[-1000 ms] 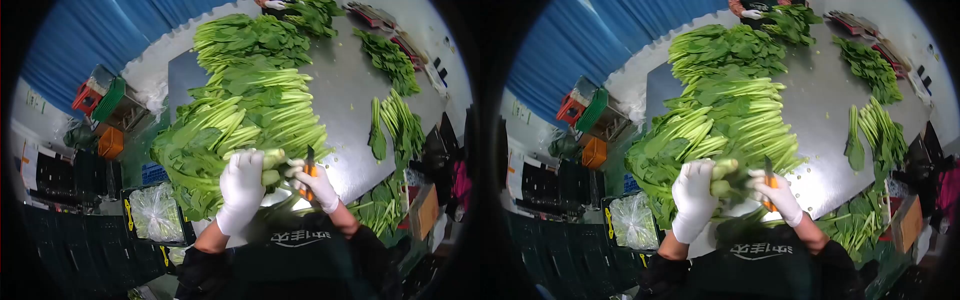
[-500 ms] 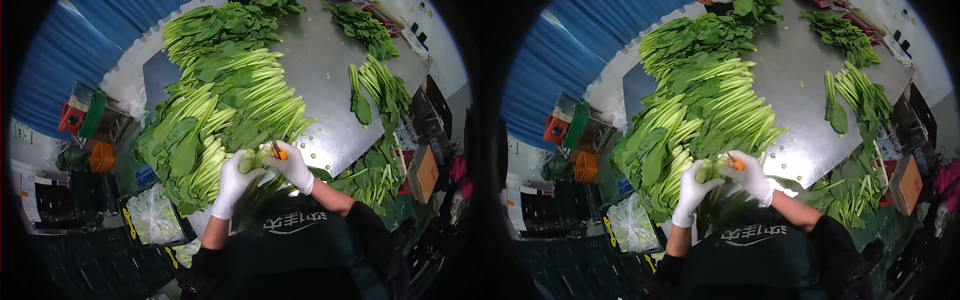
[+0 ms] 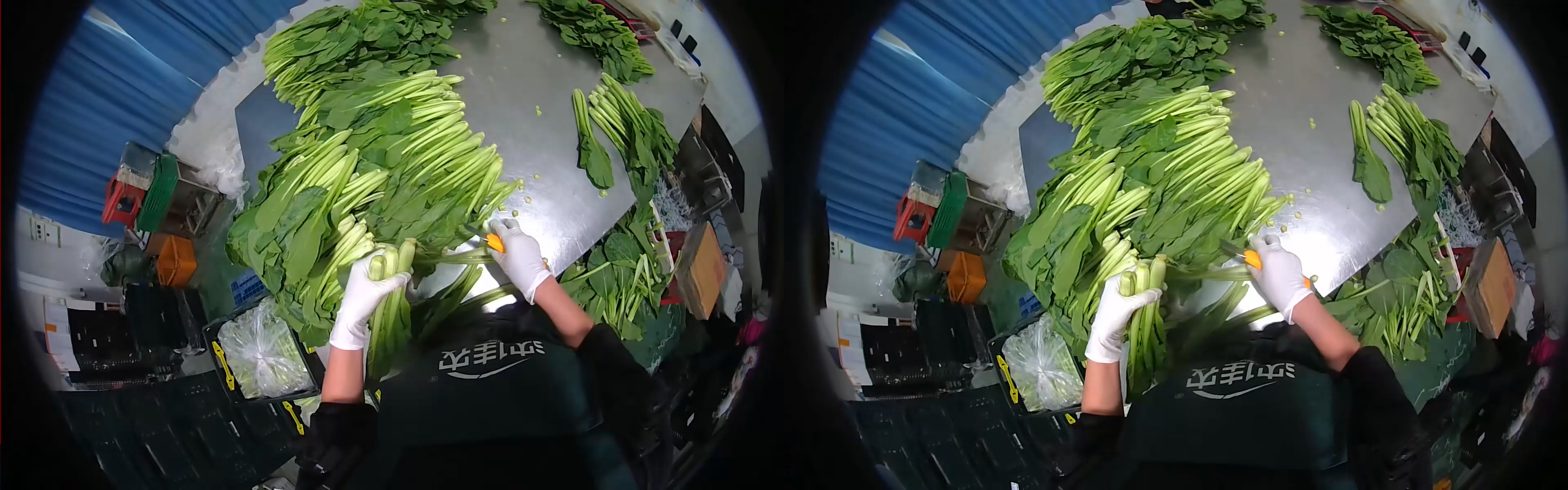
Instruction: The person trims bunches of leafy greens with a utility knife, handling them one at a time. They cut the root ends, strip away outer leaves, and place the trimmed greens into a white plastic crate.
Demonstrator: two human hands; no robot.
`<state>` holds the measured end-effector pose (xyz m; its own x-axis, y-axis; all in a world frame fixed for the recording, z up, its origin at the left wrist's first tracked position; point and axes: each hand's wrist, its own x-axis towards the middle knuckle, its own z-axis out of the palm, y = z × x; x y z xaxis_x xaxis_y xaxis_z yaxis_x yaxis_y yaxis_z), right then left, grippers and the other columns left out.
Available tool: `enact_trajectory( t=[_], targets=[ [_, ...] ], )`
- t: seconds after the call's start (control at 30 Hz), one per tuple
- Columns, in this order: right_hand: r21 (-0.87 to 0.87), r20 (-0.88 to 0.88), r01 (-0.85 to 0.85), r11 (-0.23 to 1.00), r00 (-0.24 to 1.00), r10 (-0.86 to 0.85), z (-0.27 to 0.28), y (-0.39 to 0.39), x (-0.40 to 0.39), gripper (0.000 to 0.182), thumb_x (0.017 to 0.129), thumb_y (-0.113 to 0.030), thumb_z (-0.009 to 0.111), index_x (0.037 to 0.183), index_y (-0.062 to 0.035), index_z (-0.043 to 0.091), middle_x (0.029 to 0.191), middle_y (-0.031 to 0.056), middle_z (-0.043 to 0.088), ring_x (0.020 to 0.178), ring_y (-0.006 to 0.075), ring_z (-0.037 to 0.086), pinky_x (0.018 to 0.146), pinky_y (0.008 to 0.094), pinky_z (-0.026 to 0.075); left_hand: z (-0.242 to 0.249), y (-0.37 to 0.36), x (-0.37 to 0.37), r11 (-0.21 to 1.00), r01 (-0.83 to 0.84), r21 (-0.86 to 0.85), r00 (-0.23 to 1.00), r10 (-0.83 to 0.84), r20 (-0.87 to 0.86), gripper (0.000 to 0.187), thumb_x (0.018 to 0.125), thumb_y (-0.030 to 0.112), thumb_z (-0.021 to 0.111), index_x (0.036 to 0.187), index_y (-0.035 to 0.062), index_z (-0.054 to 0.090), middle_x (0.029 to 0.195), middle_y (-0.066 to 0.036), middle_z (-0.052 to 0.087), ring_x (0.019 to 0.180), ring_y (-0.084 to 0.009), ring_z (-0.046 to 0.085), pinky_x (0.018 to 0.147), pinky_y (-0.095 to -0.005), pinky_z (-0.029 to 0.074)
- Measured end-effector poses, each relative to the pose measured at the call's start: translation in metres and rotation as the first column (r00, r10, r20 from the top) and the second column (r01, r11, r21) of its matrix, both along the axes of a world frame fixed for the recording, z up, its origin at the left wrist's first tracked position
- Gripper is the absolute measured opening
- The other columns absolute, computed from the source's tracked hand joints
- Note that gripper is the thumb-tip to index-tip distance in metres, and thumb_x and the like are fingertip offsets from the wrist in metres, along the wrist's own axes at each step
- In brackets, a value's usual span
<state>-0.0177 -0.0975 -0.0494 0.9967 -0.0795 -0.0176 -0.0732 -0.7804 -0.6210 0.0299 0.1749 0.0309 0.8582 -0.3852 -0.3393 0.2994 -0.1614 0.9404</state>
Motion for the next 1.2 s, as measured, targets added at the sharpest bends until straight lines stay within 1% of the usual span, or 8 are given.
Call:
enact_trajectory(
  t=[0.03, 0.17, 0.7, 0.83, 1.03, 1.13, 1.17, 1.2],
  targets=[
    [0.001, 0.176, 0.091, 0.996, 0.980, -0.090, 0.011, 0.009, -0.003, 0.041, 0.076, -0.010, 0.064, 0.116, -0.0061, 0.055, 0.102, 0.0173, 0.059, 0.081, 0.0378, 0.061, 0.071, 0.0399, 0.050, -0.006, -0.001, -0.002, 0.997, -0.005, 0.073, 0.999, 0.001, 0.052, 0.024, 0.071, 0.003, 0.071, 0.093, 0.0006, 0.063, 0.084, -0.001, 0.064, 0.073, -0.0081, 0.057, 0.069, -0.0235, 0.046],
    [0.105, 0.087, -0.200, 0.974, 0.978, 0.192, 0.033, 0.028, -0.005, 0.049, 0.084, -0.020, 0.059, 0.129, -0.0082, 0.044, 0.106, 0.0181, 0.056, 0.085, 0.0364, 0.061, 0.074, 0.0412, 0.050, -0.019, -0.015, -0.008, 0.958, -0.011, 0.286, 0.938, -0.090, 0.336, 0.026, 0.069, 0.007, 0.072, 0.091, -0.0004, 0.061, 0.081, -0.006, 0.063, 0.070, -0.0124, 0.054, 0.068, -0.0265, 0.045],
    [0.123, -0.138, -0.276, 0.953, 0.947, 0.292, 0.016, 0.027, -0.003, 0.038, 0.084, -0.021, 0.058, 0.118, -0.0053, 0.055, 0.092, 0.0188, 0.064, 0.084, 0.0358, 0.062, 0.075, 0.0416, 0.049, -0.024, -0.012, -0.021, 0.957, 0.101, 0.271, 0.959, -0.166, 0.230, 0.037, 0.068, 0.006, 0.075, 0.101, -0.0008, 0.062, 0.089, -0.006, 0.065, 0.080, -0.0126, 0.058, 0.075, -0.0257, 0.046],
    [0.028, -0.273, -0.175, 0.984, 0.946, 0.176, -0.028, 0.011, -0.013, 0.028, 0.079, -0.023, 0.061, 0.101, -0.0046, 0.063, 0.083, 0.0205, 0.064, 0.077, 0.0378, 0.062, 0.071, 0.0430, 0.050, 0.007, 0.002, -0.019, 0.995, 0.057, -0.082, 0.991, -0.046, 0.125, 0.039, 0.070, 0.005, 0.075, 0.106, -0.0014, 0.060, 0.096, -0.008, 0.066, 0.086, -0.0137, 0.061, 0.081, -0.0268, 0.048],
    [0.091, -0.020, -0.247, 0.965, 0.968, 0.250, -0.012, 0.025, -0.001, 0.026, 0.080, -0.024, 0.063, 0.101, -0.0075, 0.063, 0.095, 0.0158, 0.064, 0.085, 0.0342, 0.062, 0.077, 0.0403, 0.050, 0.024, 0.038, -0.006, 0.868, -0.302, -0.394, 0.938, 0.345, 0.042, 0.046, 0.070, 0.003, 0.068, 0.113, -0.0036, 0.052, 0.098, -0.015, 0.064, 0.089, -0.0244, 0.063, 0.085, -0.0345, 0.050],
    [0.097, -0.054, -0.402, 0.911, 0.911, 0.408, -0.014, 0.040, 0.005, 0.062, 0.072, -0.029, 0.070, 0.127, -0.0085, 0.048, 0.126, 0.0186, 0.050, 0.096, 0.0357, 0.060, 0.082, 0.0397, 0.049, 0.021, 0.071, 0.004, 0.656, -0.453, -0.604, 0.807, 0.590, 0.036, 0.052, 0.071, 0.007, 0.071, 0.117, 0.0014, 0.048, 0.105, -0.014, 0.059, 0.097, -0.0256, 0.059, 0.090, -0.0363, 0.046],
    [0.100, -0.046, -0.467, 0.879, 0.880, 0.473, -0.014, 0.047, 0.006, 0.077, 0.069, -0.032, 0.073, 0.135, -0.0090, 0.041, 0.135, 0.0198, 0.043, 0.100, 0.0363, 0.060, 0.084, 0.0396, 0.049, 0.010, 0.092, 0.014, 0.566, -0.314, -0.762, 0.846, 0.531, 0.046, 0.054, 0.071, 0.008, 0.072, 0.119, 0.0037, 0.048, 0.110, -0.013, 0.057, 0.101, -0.0252, 0.056, 0.091, -0.0367, 0.045],
    [0.081, -0.271, -0.521, 0.850, 0.809, 0.522, -0.011, 0.056, 0.011, 0.101, 0.062, -0.038, 0.078, 0.143, -0.0083, 0.026, 0.143, 0.0225, 0.031, 0.105, 0.0364, 0.058, 0.086, 0.0397, 0.048, 0.003, 0.114, 0.020, 0.500, -0.333, -0.800, 0.813, 0.582, 0.025, 0.055, 0.073, 0.009, 0.072, 0.123, 0.0051, 0.047, 0.113, -0.012, 0.056, 0.103, -0.0243, 0.054, 0.093, -0.0368, 0.044]
  ],
)
